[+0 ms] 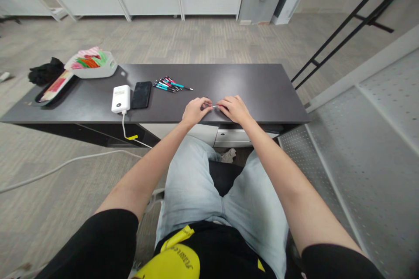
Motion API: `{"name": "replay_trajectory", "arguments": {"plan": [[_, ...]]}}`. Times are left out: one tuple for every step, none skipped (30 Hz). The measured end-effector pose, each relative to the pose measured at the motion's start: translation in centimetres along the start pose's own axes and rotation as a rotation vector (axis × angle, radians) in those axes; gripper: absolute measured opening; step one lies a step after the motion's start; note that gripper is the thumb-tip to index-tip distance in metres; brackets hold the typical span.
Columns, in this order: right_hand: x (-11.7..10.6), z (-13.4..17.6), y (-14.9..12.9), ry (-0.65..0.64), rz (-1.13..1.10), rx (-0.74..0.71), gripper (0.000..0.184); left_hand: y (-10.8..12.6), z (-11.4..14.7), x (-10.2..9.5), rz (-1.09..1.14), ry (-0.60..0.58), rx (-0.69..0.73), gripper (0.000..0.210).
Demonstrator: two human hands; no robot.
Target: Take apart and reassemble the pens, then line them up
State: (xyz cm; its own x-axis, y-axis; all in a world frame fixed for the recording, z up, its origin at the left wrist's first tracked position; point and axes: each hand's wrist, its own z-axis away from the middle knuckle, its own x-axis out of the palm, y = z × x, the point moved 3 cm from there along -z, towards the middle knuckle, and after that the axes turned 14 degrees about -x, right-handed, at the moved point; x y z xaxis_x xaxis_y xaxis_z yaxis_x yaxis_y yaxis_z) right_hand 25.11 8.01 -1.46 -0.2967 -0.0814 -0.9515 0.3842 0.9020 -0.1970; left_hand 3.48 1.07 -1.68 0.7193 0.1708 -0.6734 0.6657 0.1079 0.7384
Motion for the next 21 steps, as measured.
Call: {"name": "replay_trajectory", "arguments": {"plan": [[-0.1, 0.0, 0.0, 0.005, -0.001, 0.006, 0.049, 0.1, 0.1, 0.0, 0.010, -0.009, 0.004, 0.016], [-0.1, 0.0, -0.1, 0.012, -0.004, 0.013, 0.049, 0.2, 0.1, -0.1, 0.021, -0.015, 0.009, 0.023], [-0.2, 0.0, -0.1, 0.020, -0.009, 0.021, 0.049, 0.3, 0.2, -0.1, 0.029, -0.007, 0.013, 0.029], [-0.2, 0.1, 0.0, 0.029, -0.016, 0.029, 0.048, 0.3, 0.3, -0.2, 0.028, 0.019, 0.013, 0.033], [-0.2, 0.1, 0.0, 0.041, -0.023, 0.038, 0.047, 0.3, 0.4, -0.4, 0.017, 0.069, 0.001, 0.033], [-0.2, 0.2, 0.0, 0.056, -0.030, 0.047, 0.046, 0.2, 0.4, -0.5, -0.003, 0.138, -0.025, 0.030], [-0.2, 0.2, 0.1, 0.073, -0.035, 0.057, 0.045, 0.0, 0.5, -0.7, -0.029, 0.218, -0.068, 0.025], [-0.2, 0.3, 0.2, 0.090, -0.038, 0.069, 0.045, -0.3, 0.4, -0.8, -0.055, 0.294, -0.125, 0.022], [-0.2, 0.3, 0.3, 0.106, -0.038, 0.082, 0.045, -0.6, 0.3, -0.8, -0.079, 0.354, -0.182, 0.020], [-0.2, 0.4, 0.4, 0.119, -0.037, 0.095, 0.045, -1.0, 0.2, -0.8, -0.098, 0.392, -0.231, 0.020], [-0.1, 0.4, 0.5, 0.126, -0.034, 0.107, 0.046, -1.3, 0.1, -0.7, -0.112, 0.407, -0.265, 0.022], [-0.1, 0.4, 0.5, 0.130, -0.029, 0.120, 0.047, -1.5, -0.1, -0.5, -0.123, 0.402, -0.284, 0.022], [-0.1, 0.5, 0.6, 0.129, -0.024, 0.131, 0.048, -1.6, -0.3, -0.4, -0.131, 0.387, -0.294, 0.021], [-0.1, 0.5, 0.6, 0.128, -0.018, 0.142, 0.049, -1.7, -0.4, -0.2, -0.135, 0.368, -0.300, 0.017], [-0.1, 0.5, 0.6, 0.126, -0.013, 0.152, 0.049, -1.8, -0.6, -0.2, -0.137, 0.349, -0.308, 0.013], [-0.1, 0.5, 0.6, 0.123, -0.009, 0.159, 0.048, -1.8, -0.6, -0.1, -0.134, 0.334, -0.318, 0.010], [0.0, 0.5, 0.7, 0.121, -0.005, 0.164, 0.048, -1.8, -0.6, -0.1, -0.131, 0.322, -0.326, 0.008], [0.0, 0.5, 0.7, 0.120, -0.002, 0.167, 0.048, -1.8, -0.6, -0.2, -0.128, 0.313, -0.331, 0.008], [0.0, 0.5, 0.7, 0.120, 0.000, 0.168, 0.048, -1.8, -0.5, -0.2, -0.128, 0.307, -0.332, 0.008], [0.0, 0.5, 0.7, 0.122, 0.003, 0.169, 0.048, -1.7, -0.4, -0.3, -0.132, 0.303, -0.332, 0.007], [0.0, 0.5, 0.7, 0.124, 0.005, 0.171, 0.048, -1.7, -0.3, -0.4, -0.140, 0.302, -0.330, 0.007]]}}
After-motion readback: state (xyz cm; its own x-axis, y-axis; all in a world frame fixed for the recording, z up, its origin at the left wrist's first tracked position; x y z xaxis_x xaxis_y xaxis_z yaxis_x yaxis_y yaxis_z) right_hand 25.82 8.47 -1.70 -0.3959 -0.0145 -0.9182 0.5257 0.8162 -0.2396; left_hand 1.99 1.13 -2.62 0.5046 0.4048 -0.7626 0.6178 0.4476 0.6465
